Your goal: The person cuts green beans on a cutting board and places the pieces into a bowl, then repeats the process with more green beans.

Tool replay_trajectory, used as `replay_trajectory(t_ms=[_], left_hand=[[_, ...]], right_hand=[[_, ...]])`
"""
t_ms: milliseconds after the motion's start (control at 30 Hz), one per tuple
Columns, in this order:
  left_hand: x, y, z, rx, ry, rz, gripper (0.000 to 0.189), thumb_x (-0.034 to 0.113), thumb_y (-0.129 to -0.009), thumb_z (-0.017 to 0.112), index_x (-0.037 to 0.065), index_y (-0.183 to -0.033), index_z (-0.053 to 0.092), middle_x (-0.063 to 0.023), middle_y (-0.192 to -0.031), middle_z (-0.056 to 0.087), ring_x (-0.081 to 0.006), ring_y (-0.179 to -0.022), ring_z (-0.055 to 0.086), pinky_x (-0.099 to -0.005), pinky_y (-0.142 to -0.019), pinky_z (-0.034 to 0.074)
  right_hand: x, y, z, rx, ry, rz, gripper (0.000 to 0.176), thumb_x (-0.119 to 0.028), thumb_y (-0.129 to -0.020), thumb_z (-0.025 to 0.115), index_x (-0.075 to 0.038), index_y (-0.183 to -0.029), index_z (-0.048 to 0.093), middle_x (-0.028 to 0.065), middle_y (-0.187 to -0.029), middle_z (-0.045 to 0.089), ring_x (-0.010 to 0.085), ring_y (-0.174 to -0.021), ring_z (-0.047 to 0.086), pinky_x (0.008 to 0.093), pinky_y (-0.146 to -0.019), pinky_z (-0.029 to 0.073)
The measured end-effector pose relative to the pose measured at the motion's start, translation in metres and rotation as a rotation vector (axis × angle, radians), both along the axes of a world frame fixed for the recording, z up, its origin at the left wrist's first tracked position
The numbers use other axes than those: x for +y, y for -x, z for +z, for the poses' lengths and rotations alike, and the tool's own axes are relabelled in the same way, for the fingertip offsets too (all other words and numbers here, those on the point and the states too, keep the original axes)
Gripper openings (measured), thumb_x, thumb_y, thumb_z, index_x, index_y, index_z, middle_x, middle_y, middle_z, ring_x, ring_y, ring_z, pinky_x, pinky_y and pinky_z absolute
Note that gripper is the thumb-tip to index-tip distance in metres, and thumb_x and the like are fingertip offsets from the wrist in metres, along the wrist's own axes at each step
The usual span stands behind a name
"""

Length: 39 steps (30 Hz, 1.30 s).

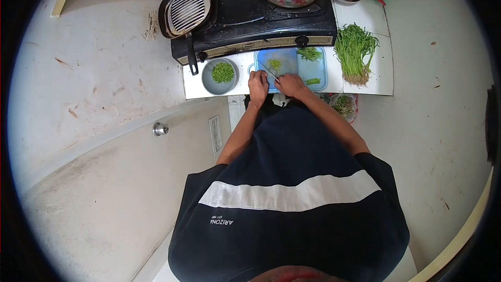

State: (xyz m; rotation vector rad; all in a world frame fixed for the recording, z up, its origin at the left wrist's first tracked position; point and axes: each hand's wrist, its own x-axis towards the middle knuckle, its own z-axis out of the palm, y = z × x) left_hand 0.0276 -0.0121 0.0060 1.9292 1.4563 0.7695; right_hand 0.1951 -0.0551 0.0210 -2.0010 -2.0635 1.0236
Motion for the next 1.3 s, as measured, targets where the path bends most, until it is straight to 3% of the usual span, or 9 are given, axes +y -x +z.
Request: replay_trajectory(t_ms=[267, 467, 533, 667, 733, 1167, 1300], left_hand=[[-0.002, 0.003, 0.002, -0.023, 0.019, -0.018, 0.010, 0.000, -0.090, 0.064, -0.003, -0.098, 0.069, -0.0201, -0.089, 0.062, -0.0345, -0.075, 0.066, -0.0427, -0.068, 0.054], [-0.001, 0.001, 0.003, 0.003, 0.049, 0.001, 0.012, 0.002, -0.092, 0.063, -0.003, -0.100, 0.069, -0.0206, -0.090, 0.062, -0.0340, -0.072, 0.066, -0.0413, -0.067, 0.054], [-0.001, 0.001, 0.004, -0.034, 0.085, -0.011, 0.013, -0.001, -0.090, 0.062, -0.002, -0.101, 0.069, -0.0233, -0.093, 0.061, -0.0401, -0.076, 0.065, -0.0454, -0.069, 0.053], [0.004, -0.001, 0.003, 0.030, 0.061, -0.039, 0.013, 0.001, -0.090, 0.062, -0.002, -0.100, 0.070, -0.0248, -0.091, 0.063, -0.0416, -0.077, 0.065, -0.0466, -0.070, 0.053], [0.003, -0.003, 0.003, 0.081, 0.019, -0.047, 0.012, 0.005, -0.093, 0.064, -0.002, -0.098, 0.072, -0.0224, -0.086, 0.065, -0.0330, -0.074, 0.068, -0.0426, -0.069, 0.054], [0.004, -0.002, 0.004, 0.022, 0.049, -0.035, 0.013, 0.006, -0.093, 0.064, -0.003, -0.097, 0.073, -0.0206, -0.088, 0.067, -0.0321, -0.075, 0.069, -0.0412, -0.071, 0.055], [0.004, -0.003, -0.002, -0.038, 0.031, -0.043, 0.010, 0.001, -0.090, 0.063, -0.002, -0.093, 0.072, -0.0204, -0.086, 0.064, -0.0335, -0.072, 0.067, -0.0417, -0.068, 0.054]], right_hand=[[0.000, -0.004, 0.005, 0.038, 0.093, -0.141, 0.048, -0.042, -0.099, 0.051, -0.001, -0.096, 0.075, 0.0266, -0.093, 0.072, 0.0446, -0.089, 0.071, 0.0532, -0.084, 0.057], [-0.013, -0.012, 0.000, 0.043, 0.021, -0.042, 0.049, -0.044, -0.100, 0.052, -0.001, -0.093, 0.074, 0.0273, -0.090, 0.072, 0.0451, -0.087, 0.070, 0.0536, -0.082, 0.057], [-0.016, -0.011, 0.002, 0.036, 0.014, -0.026, 0.049, -0.044, -0.100, 0.052, -0.001, -0.093, 0.074, 0.0266, -0.089, 0.072, 0.0447, -0.087, 0.070, 0.0535, -0.082, 0.057], [-0.019, -0.012, -0.003, 0.004, 0.012, -0.013, 0.049, -0.045, -0.100, 0.052, -0.001, -0.093, 0.073, 0.0254, -0.089, 0.072, 0.0436, -0.088, 0.070, 0.0534, -0.082, 0.057], [-0.020, -0.012, -0.003, 0.017, 0.018, -0.026, 0.049, -0.045, -0.101, 0.052, -0.001, -0.093, 0.073, 0.0254, -0.090, 0.072, 0.0438, -0.089, 0.070, 0.0534, -0.082, 0.057], [-0.022, -0.015, 0.005, 0.066, 0.022, -0.003, 0.050, -0.045, -0.101, 0.052, -0.001, -0.092, 0.072, 0.0262, -0.086, 0.071, 0.0446, -0.086, 0.070, 0.0536, -0.082, 0.056], [-0.020, -0.016, 0.003, 0.054, 0.028, 0.018, 0.049, -0.045, -0.101, 0.053, 0.000, -0.092, 0.072, 0.0260, -0.084, 0.070, 0.0443, -0.085, 0.070, 0.0535, -0.081, 0.056]])
